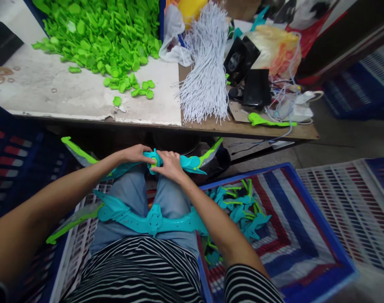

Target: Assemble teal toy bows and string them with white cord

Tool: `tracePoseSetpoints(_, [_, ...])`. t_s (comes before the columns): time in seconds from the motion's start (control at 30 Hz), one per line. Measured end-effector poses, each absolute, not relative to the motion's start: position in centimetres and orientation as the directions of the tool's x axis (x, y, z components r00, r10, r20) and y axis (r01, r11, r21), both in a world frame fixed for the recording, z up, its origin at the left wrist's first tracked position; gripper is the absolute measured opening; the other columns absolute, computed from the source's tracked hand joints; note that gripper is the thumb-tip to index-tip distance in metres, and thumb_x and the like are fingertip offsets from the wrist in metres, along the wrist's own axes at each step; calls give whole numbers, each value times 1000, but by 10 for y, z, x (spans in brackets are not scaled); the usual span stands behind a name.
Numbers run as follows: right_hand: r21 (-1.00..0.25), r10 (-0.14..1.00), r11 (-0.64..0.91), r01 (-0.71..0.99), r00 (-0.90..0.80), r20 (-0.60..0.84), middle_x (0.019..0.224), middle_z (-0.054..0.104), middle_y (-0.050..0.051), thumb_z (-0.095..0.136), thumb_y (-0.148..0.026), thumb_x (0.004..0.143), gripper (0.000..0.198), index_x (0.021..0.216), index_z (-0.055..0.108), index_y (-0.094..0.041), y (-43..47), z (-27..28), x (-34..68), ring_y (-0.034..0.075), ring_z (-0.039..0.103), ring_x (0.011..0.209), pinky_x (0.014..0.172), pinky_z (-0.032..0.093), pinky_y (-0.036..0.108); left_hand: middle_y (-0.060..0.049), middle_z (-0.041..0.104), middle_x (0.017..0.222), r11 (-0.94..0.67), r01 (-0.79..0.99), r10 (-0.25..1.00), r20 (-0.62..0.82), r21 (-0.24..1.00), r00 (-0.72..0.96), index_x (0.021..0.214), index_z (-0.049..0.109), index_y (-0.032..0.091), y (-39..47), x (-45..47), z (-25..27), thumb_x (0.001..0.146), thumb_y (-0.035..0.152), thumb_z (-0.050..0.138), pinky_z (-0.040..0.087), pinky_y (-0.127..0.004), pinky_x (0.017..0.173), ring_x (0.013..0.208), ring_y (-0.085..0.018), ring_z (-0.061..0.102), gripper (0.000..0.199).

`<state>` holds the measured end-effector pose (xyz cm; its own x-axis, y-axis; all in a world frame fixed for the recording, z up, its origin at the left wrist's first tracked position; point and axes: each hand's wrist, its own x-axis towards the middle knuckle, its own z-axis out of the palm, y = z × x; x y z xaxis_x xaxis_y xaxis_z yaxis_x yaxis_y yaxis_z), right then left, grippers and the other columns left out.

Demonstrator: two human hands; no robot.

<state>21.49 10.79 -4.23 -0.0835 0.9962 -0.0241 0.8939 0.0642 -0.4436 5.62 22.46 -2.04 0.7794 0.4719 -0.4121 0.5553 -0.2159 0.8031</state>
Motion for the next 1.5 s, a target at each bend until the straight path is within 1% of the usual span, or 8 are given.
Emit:
tracePoseSetpoints(0.3, [-440,999,-11,898,-9,-42,117,62,13,76,-43,68,67,125,54,-16,105,-33,212,31,52,109,92,36,44,-1,60,76,-387,597,495,-388,703,778,90,63,11,220,63,-13,63,47,69,37,-24,61,72,-17,54,45])
tracePoseSetpoints(0.43, [-626,990,31,779,-108,-86,103,68,9,71,-43,72,49,112,63,-17,109,-7,226,25,61,94,82,44,37,-4,65,92,-552,639,595,-284,536,752,112,60,19,192,52,-2,74,46,64,41,-26,68,84,-22,60,46])
tracePoseSetpoints(0.53, [-731,993,117,672,-60,104,88,70,5,55,-40,86,29,98,68,-18,130,21,229,19,63,79,73,47,31,-9,63,98,-707,624,612,-153,333,776,123,54,24,158,39,-2,86,39,55,43,-31,73,88,-24,59,41])
tracePoseSetpoints(0.67, [-545,905,323,774,-84,416,98,68,7,52,-30,88,21,95,69,-18,198,46,198,23,58,96,89,43,36,-13,58,110,-824,529,527,-67,206,847,132,47,29,117,26,-15,91,31,48,42,-39,82,100,-28,55,41])
tracePoseSetpoints(0.83, [-359,925,316,878,-201,323,129,55,13,56,-23,86,31,115,63,-13,292,50,142,30,43,118,98,35,44,-18,48,131,-757,576,568,-125,309,813,132,46,23,111,24,-17,86,43,57,41,-44,92,113,-31,51,52])
tracePoseSetpoints(0.97, [-251,942,324,912,-288,170,111,63,15,53,-21,87,20,96,70,-13,323,52,129,31,46,111,93,35,47,-16,63,110,-654,633,568,-285,414,773,134,41,15,130,31,-5,89,40,53,46,-40,85,102,-30,60,53])
tracePoseSetpoints(1.2, [-557,905,341,757,-103,414,96,65,7,59,-24,83,13,88,66,-16,299,35,181,19,57,90,84,43,33,-13,66,110,-570,671,548,-389,473,740,135,40,21,141,39,7,88,37,54,47,-38,84,102,-31,63,51])
tracePoseSetpoints(1.5, [-544,934,181,819,31,357,92,69,5,64,-21,74,3,77,65,-19,268,30,209,26,56,96,90,39,44,-13,63,117,-109,666,485,-545,738,684,125,52,8,177,60,-10,87,32,49,46,-27,79,100,-23,60,45])
